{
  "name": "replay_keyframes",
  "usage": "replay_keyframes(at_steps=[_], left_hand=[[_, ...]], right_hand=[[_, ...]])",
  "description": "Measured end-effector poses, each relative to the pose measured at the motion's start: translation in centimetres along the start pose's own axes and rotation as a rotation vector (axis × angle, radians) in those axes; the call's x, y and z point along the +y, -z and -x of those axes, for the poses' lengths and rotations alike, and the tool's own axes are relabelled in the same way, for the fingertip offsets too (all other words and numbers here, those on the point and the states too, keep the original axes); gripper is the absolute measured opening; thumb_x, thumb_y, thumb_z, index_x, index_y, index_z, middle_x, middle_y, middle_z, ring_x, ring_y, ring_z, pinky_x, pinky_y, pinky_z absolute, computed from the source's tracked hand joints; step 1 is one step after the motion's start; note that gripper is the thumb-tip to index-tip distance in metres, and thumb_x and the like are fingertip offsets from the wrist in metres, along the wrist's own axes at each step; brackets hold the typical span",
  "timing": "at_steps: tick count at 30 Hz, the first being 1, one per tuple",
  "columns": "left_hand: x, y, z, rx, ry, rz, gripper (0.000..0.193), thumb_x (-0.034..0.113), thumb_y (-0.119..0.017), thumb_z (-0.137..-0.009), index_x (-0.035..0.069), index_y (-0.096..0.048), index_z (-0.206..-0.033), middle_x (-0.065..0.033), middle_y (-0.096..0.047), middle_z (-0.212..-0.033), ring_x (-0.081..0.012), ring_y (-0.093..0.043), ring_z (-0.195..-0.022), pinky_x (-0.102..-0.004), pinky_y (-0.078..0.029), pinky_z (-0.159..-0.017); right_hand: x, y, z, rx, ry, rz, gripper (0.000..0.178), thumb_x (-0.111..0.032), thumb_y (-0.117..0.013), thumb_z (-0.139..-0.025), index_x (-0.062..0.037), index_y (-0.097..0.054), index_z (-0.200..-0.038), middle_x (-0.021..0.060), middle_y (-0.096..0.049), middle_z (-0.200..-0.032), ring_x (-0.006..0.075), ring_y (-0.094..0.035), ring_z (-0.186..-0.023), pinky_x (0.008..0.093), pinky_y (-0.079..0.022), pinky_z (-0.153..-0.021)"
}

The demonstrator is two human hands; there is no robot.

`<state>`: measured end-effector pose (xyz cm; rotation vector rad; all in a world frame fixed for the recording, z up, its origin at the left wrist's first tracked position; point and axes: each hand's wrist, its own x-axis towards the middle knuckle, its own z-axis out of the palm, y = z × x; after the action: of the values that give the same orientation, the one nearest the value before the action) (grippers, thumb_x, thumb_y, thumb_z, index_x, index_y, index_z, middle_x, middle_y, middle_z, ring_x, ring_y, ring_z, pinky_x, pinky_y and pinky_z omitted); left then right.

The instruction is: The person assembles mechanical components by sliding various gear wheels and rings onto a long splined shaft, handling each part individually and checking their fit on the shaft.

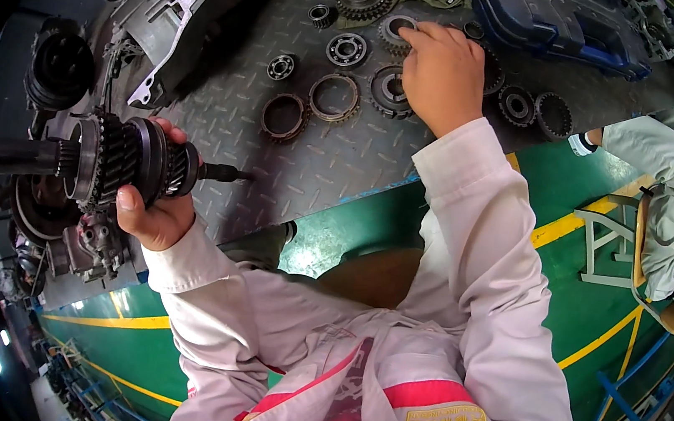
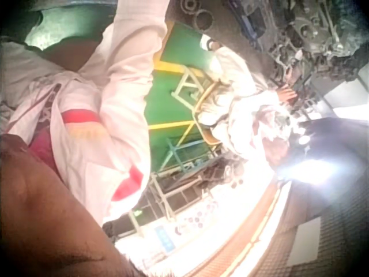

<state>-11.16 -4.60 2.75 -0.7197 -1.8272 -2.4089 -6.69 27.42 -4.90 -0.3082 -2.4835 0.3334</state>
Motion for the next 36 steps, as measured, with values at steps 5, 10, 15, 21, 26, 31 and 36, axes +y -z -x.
replay_keyframes(at_steps=[5,10,15,21,26,31,36], left_hand=[[0.0,0.1,0.0,-0.009,-0.009,0.010,0.079,0.050,-0.073,-0.071,0.001,-0.046,-0.126,-0.0181,-0.054,-0.113,-0.0280,-0.058,-0.097,-0.0382,-0.056,-0.069],[-0.1,-0.5,0.2,-0.024,-0.002,0.001,0.079,0.050,-0.072,-0.071,0.002,-0.045,-0.128,-0.0189,-0.053,-0.115,-0.0285,-0.057,-0.100,-0.0382,-0.056,-0.068],[-0.3,0.5,0.5,0.003,0.032,0.091,0.080,0.050,-0.071,-0.071,0.002,-0.045,-0.129,-0.0196,-0.053,-0.119,-0.0299,-0.056,-0.103,-0.0411,-0.053,-0.074],[-0.2,-0.2,0.4,-0.007,-0.001,0.055,0.080,0.053,-0.070,-0.073,0.000,-0.046,-0.129,-0.0193,-0.052,-0.120,-0.0289,-0.054,-0.105,-0.0397,-0.051,-0.076],[-0.3,0.3,0.3,-0.002,0.021,0.064,0.079,0.053,-0.069,-0.074,0.002,-0.046,-0.130,-0.0189,-0.053,-0.121,-0.0295,-0.054,-0.105,-0.0401,-0.051,-0.076],[-0.1,0.6,0.4,0.016,0.029,0.055,0.082,0.053,-0.069,-0.073,0.007,-0.042,-0.135,-0.0194,-0.053,-0.121,-0.0306,-0.055,-0.105,-0.0412,-0.051,-0.075],[0.2,0.5,0.6,0.033,0.066,0.071,0.085,0.053,-0.070,-0.073,0.011,-0.037,-0.140,-0.0210,-0.053,-0.121,-0.0322,-0.056,-0.105,-0.0425,-0.054,-0.074]], right_hand=[[-1.1,1.2,1.1,-0.007,-0.016,-0.019,0.022,-0.016,-0.059,-0.084,-0.0097,-0.071,-0.102,0.0070,-0.067,-0.110,0.0255,-0.059,-0.103,0.0400,-0.040,-0.094],[-1.9,1.8,2.6,0.036,-0.003,0.002,0.029,-0.033,-0.062,-0.085,-0.0065,-0.070,-0.095,0.0056,-0.068,-0.107,0.0242,-0.058,-0.105,0.0487,-0.031,-0.104],[-3.8,2.5,3.7,-0.013,-0.012,-0.017,0.034,-0.035,-0.063,-0.085,-0.0072,-0.068,-0.104,0.0066,-0.065,-0.114,0.0244,-0.054,-0.114,0.0490,-0.027,-0.107],[-4.6,3.0,5.5,-0.013,0.022,-0.082,0.030,-0.029,-0.065,-0.082,-0.0075,-0.069,-0.103,0.0061,-0.063,-0.117,0.0220,-0.053,-0.114,0.0478,-0.026,-0.109],[-4.9,3.7,6.1,-0.003,0.076,-0.220,0.020,-0.021,-0.069,-0.080,-0.0082,-0.070,-0.095,0.0047,-0.067,-0.107,0.0211,-0.058,-0.104,0.0434,-0.036,-0.102],[-3.7,5.8,6.0,0.122,0.193,-0.490,0.015,-0.003,-0.072,-0.073,-0.0060,-0.071,-0.087,0.0074,-0.070,-0.092,0.0238,-0.065,-0.085,0.0341,-0.050,-0.082],[-0.5,7.1,7.8,0.175,-0.093,-0.307,0.020,-0.003,-0.071,-0.075,-0.0033,-0.070,-0.095,0.0099,-0.068,-0.099,0.0252,-0.063,-0.092,0.0327,-0.049,-0.085]])
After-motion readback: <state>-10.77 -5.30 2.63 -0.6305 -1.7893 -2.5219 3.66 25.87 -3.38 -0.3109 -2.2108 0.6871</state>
